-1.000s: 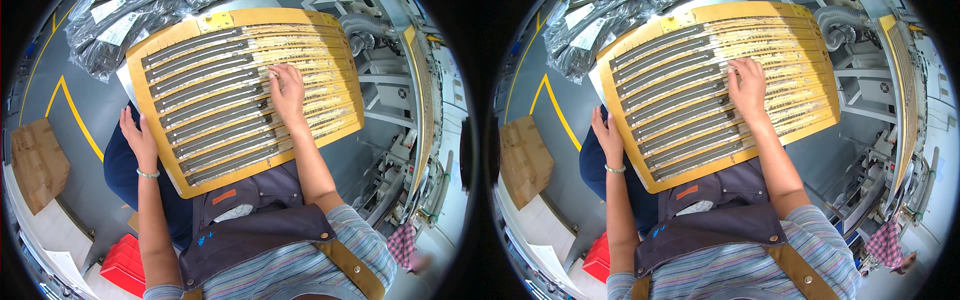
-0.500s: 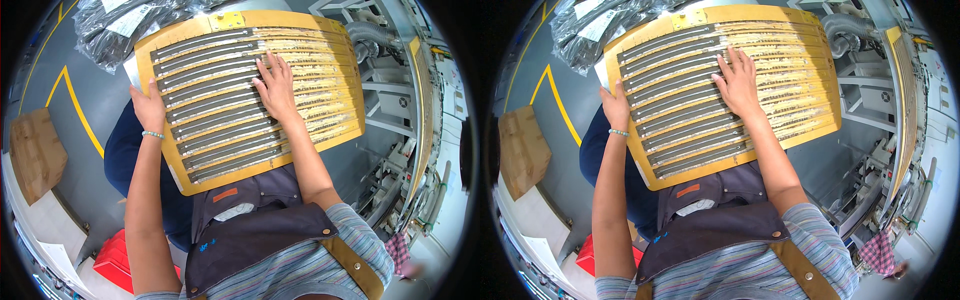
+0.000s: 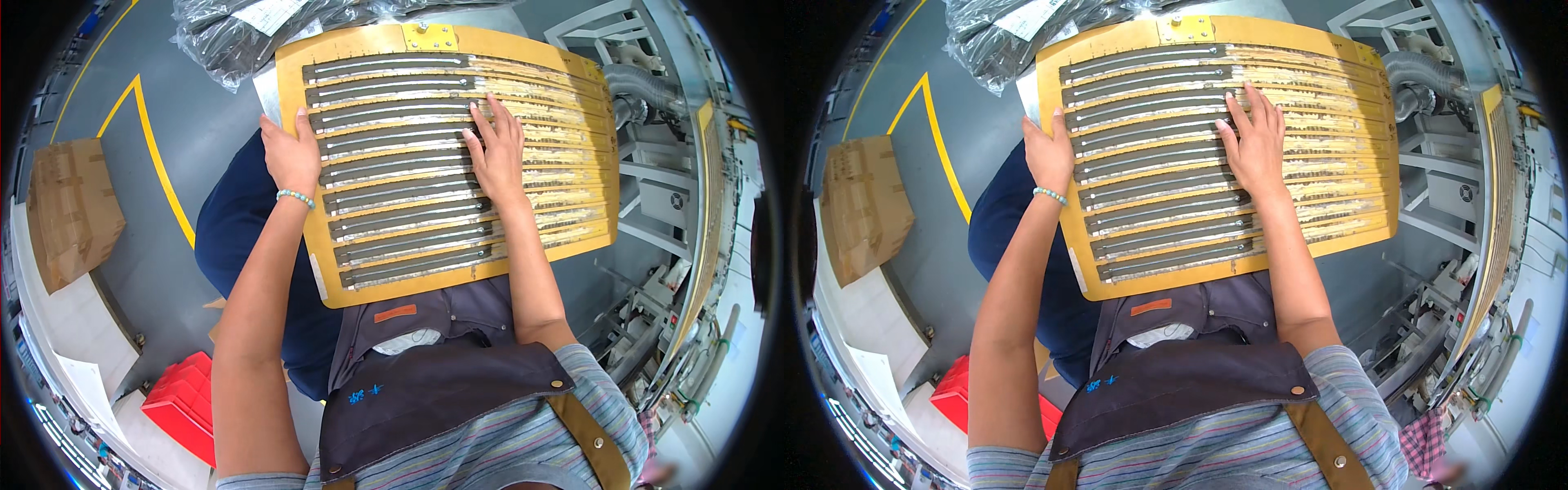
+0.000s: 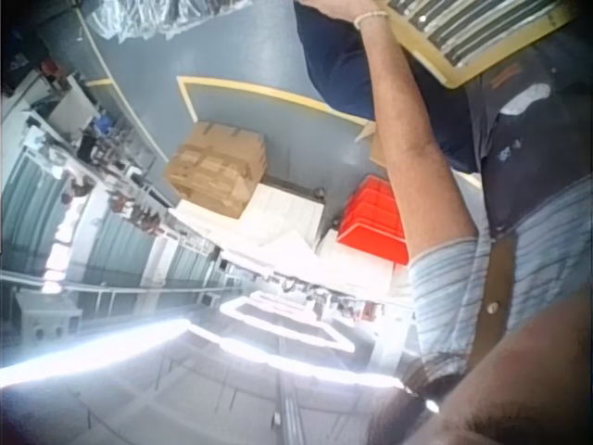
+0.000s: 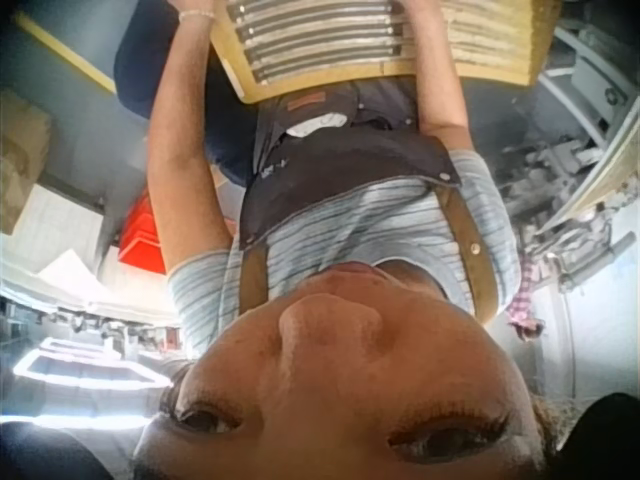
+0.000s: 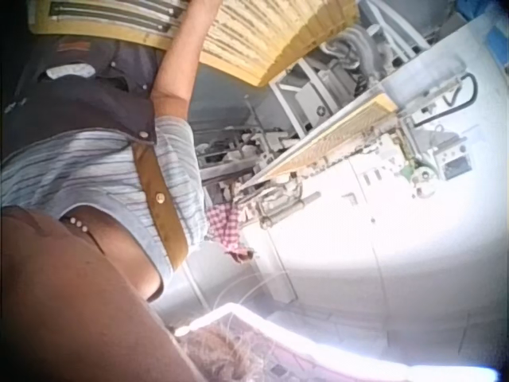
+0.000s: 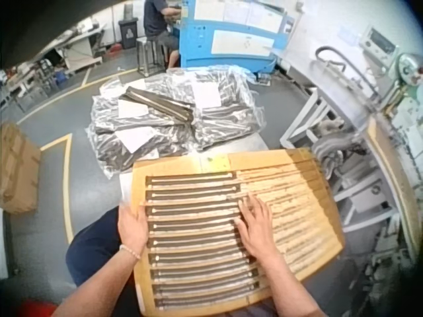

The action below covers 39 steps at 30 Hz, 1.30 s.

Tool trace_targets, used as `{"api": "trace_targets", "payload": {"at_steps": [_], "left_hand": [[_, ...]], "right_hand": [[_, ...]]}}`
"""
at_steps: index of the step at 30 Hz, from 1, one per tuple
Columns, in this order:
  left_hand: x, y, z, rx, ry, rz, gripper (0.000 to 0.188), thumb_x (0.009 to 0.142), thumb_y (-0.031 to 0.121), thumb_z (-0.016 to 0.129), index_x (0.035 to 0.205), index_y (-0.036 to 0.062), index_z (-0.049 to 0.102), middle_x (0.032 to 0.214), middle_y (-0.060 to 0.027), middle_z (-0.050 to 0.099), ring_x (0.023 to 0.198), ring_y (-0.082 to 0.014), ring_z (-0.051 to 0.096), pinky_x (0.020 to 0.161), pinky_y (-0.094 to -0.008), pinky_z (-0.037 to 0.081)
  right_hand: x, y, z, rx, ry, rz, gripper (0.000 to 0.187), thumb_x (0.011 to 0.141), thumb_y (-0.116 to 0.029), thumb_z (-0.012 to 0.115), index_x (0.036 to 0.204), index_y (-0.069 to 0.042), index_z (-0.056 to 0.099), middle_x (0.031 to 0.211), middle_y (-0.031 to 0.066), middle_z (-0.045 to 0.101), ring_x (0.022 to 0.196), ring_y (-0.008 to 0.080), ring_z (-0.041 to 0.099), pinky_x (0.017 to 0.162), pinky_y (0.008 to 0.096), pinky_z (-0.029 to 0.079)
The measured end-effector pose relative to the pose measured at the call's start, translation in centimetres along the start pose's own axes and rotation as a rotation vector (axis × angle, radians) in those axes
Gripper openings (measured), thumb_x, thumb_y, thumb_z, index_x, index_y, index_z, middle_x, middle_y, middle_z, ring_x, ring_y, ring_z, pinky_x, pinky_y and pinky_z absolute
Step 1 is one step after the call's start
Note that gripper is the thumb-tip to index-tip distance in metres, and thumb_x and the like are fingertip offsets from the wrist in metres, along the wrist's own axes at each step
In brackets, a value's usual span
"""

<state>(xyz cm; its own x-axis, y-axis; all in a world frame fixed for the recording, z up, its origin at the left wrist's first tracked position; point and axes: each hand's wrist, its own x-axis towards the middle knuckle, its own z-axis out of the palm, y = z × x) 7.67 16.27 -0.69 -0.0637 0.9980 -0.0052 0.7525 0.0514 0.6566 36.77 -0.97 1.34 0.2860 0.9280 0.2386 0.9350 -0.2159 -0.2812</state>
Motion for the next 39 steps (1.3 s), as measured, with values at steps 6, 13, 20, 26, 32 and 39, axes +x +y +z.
{"api": "trace_targets", "payload": {"at_steps": [6,13,20,26,32,39], "left_hand": [[-0.1,0.1,-0.4,0.001,-0.025,-0.029,0.085,0.106,0.050,0.059,0.152,-0.0176,0.035,0.144,-0.0375,0.054,0.129,-0.0518,0.058,0.109,-0.0519,0.049],[-0.2,0.3,-0.1,-0.007,-0.005,-0.008,0.084,0.106,0.048,0.060,0.152,-0.0171,0.035,0.145,-0.0374,0.053,0.130,-0.0519,0.058,0.109,-0.0522,0.049],[-0.2,0.1,0.2,-0.007,0.008,0.004,0.082,0.106,0.047,0.060,0.152,-0.0167,0.036,0.145,-0.0371,0.053,0.131,-0.0516,0.057,0.109,-0.0521,0.048],[-0.2,-0.1,-0.1,-0.019,-0.005,0.006,0.081,0.107,0.046,0.059,0.152,-0.0166,0.035,0.146,-0.0372,0.052,0.133,-0.0513,0.055,0.111,-0.0519,0.047],[-0.2,0.2,-0.1,-0.028,-0.007,0.023,0.081,0.107,0.046,0.059,0.152,-0.0166,0.035,0.147,-0.0375,0.051,0.134,-0.0519,0.054,0.112,-0.0516,0.046],[0.0,0.2,-0.5,-0.065,-0.029,-0.021,0.092,0.103,0.052,0.065,0.154,-0.0167,0.033,0.149,-0.0370,0.050,0.137,-0.0505,0.053,0.113,-0.0512,0.046]], "right_hand": [[3.1,-5.1,-2.7,0.057,0.073,-0.156,0.044,0.105,-0.031,0.064,0.136,-0.001,0.065,0.150,0.0190,0.058,0.144,0.0406,0.048,0.121,0.0562,0.033],[4.3,-9.1,1.0,0.300,-0.184,-0.399,0.045,0.103,-0.030,0.065,0.133,0.005,0.066,0.148,0.0181,0.060,0.139,0.0359,0.054,0.119,0.0469,0.043],[5.3,-12.6,4.2,0.370,-0.207,-0.551,0.052,0.100,-0.032,0.067,0.142,-0.001,0.062,0.154,0.0141,0.057,0.144,0.0335,0.050,0.124,0.0475,0.037],[5.7,-8.9,2.7,0.373,-0.288,-0.545,0.051,0.101,-0.027,0.066,0.145,-0.003,0.061,0.157,0.0112,0.056,0.146,0.0306,0.050,0.125,0.0472,0.037],[4.5,-2.9,-0.7,0.237,-0.246,-0.422,0.043,0.102,-0.021,0.066,0.142,-0.004,0.064,0.154,0.0091,0.060,0.144,0.0303,0.054,0.124,0.0472,0.038],[4.8,-3.6,-0.7,0.278,-0.198,-0.356,0.034,0.099,-0.017,0.070,0.130,-0.003,0.072,0.145,0.0096,0.066,0.134,0.0313,0.061,0.114,0.0451,0.049]]}}
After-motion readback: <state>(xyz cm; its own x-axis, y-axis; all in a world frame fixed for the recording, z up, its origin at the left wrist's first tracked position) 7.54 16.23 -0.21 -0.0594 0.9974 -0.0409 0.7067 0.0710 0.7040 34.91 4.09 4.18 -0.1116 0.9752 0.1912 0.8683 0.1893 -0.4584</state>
